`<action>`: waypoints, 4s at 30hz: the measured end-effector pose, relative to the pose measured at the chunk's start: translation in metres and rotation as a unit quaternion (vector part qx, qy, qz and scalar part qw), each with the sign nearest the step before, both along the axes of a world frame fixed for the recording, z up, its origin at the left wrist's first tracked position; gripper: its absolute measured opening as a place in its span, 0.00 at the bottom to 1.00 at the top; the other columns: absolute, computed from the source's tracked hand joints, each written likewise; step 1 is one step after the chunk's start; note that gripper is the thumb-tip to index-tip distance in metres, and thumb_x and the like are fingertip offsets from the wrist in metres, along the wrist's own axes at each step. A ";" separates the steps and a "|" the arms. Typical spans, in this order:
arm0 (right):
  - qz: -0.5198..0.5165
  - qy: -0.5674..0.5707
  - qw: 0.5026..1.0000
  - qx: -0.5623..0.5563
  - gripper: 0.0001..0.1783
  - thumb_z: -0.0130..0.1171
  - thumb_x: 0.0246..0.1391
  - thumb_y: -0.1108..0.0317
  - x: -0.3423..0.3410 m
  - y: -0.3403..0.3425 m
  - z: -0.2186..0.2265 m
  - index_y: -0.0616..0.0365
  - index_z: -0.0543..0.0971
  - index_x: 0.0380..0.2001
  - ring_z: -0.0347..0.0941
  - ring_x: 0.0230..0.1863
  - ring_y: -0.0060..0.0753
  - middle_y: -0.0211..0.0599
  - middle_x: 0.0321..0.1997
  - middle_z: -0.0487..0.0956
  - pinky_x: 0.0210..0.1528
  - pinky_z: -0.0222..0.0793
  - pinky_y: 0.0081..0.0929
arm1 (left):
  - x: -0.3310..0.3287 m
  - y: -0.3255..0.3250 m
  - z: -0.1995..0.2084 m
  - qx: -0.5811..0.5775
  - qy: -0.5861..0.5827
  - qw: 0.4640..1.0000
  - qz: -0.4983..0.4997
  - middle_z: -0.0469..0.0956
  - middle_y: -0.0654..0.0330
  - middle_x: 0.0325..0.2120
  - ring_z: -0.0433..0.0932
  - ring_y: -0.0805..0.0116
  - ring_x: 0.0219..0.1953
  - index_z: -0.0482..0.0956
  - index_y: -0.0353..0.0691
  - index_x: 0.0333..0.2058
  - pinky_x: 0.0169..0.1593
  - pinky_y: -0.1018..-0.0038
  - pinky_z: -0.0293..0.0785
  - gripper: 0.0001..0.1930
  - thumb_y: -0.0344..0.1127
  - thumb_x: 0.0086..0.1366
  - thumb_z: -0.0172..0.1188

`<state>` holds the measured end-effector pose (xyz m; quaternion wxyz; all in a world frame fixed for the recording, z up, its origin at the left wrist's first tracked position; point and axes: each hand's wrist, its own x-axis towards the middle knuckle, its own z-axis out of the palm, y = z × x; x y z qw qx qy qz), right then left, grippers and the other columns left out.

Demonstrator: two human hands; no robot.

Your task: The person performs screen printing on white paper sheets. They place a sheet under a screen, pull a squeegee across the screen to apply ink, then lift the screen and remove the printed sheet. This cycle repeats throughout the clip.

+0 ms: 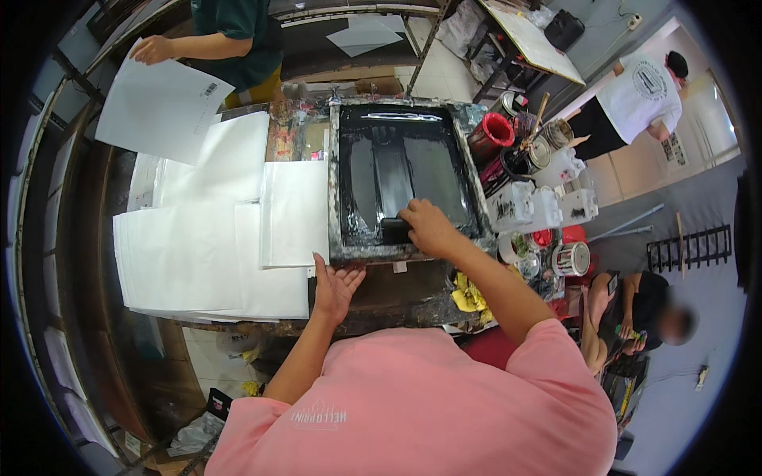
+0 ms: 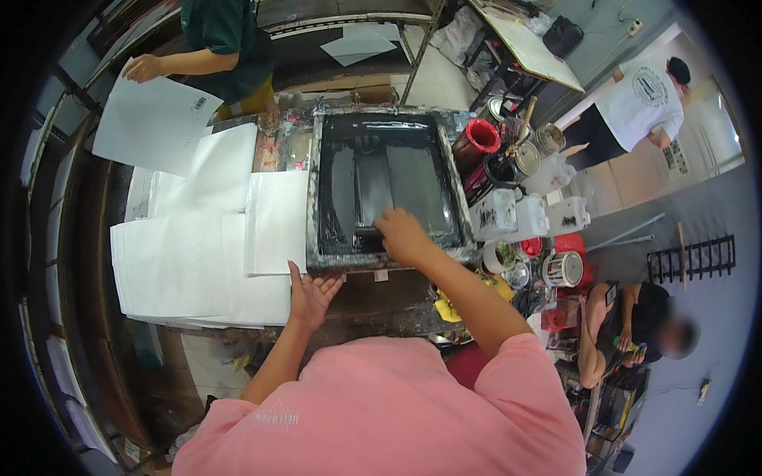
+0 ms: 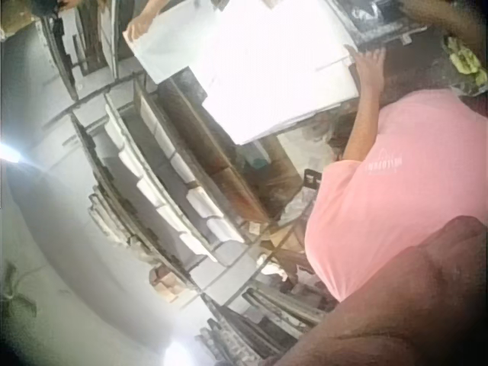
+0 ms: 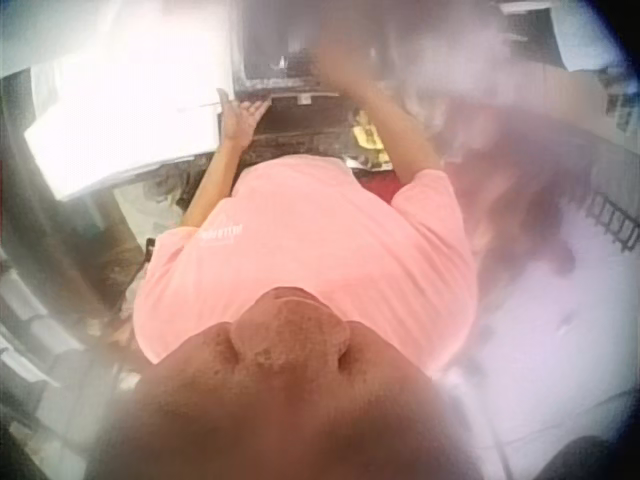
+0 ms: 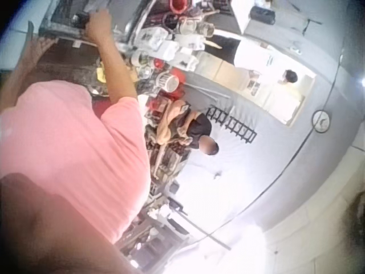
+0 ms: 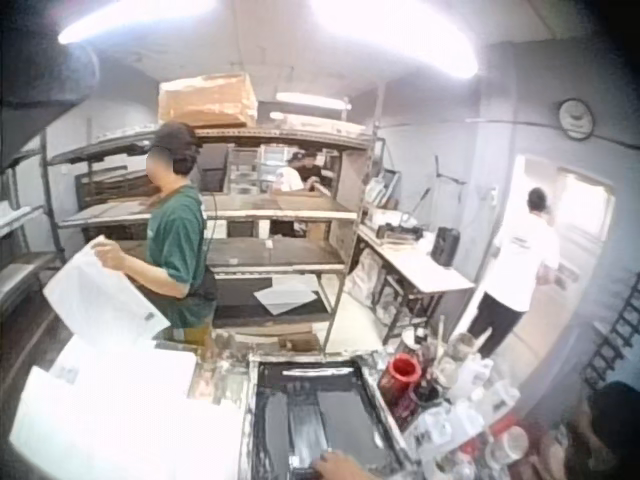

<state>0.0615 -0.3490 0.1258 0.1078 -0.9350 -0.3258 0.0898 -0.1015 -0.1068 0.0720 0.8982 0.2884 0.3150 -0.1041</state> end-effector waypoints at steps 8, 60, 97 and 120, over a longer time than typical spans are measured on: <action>-0.084 -0.157 0.979 0.102 0.22 0.58 0.58 0.74 0.163 0.035 -0.073 0.48 0.83 0.56 0.80 0.57 0.43 0.36 0.55 0.86 0.62 0.65 0.50 | -0.001 -0.003 -0.033 0.109 0.120 0.986 -0.022 0.79 0.35 0.56 0.83 0.45 0.57 0.51 0.26 0.74 0.63 0.56 0.81 0.55 0.77 0.74 0.44; -0.062 -0.100 0.993 -0.020 0.19 0.60 0.61 0.70 0.138 0.047 -0.098 0.48 0.79 0.55 0.78 0.55 0.42 0.32 0.50 0.81 0.62 0.64 0.61 | -0.013 0.000 -0.067 0.040 0.080 0.995 -0.053 0.62 0.33 0.69 0.69 0.43 0.70 0.29 0.27 0.77 0.73 0.52 0.69 0.63 0.80 0.72 0.44; -0.091 -0.327 0.928 0.152 0.34 0.63 0.61 0.33 0.091 0.056 0.204 0.59 0.88 0.33 0.80 0.36 0.45 0.40 0.31 0.85 0.48 0.61 0.47 | 0.044 0.100 0.003 0.856 -0.159 0.491 -0.007 0.80 0.47 0.63 0.68 0.43 0.74 0.78 0.36 0.65 0.79 0.40 0.49 0.32 0.37 0.64 0.76; -0.095 -0.324 0.932 0.134 0.37 0.63 0.58 0.28 0.078 0.045 0.183 0.56 0.89 0.32 0.78 0.35 0.39 0.38 0.29 0.83 0.51 0.59 0.44 | 0.051 -0.060 -0.112 0.806 -0.257 0.416 -0.334 0.51 0.40 0.80 0.43 0.36 0.82 0.63 0.45 0.77 0.76 0.26 0.27 0.34 0.56 0.81 0.45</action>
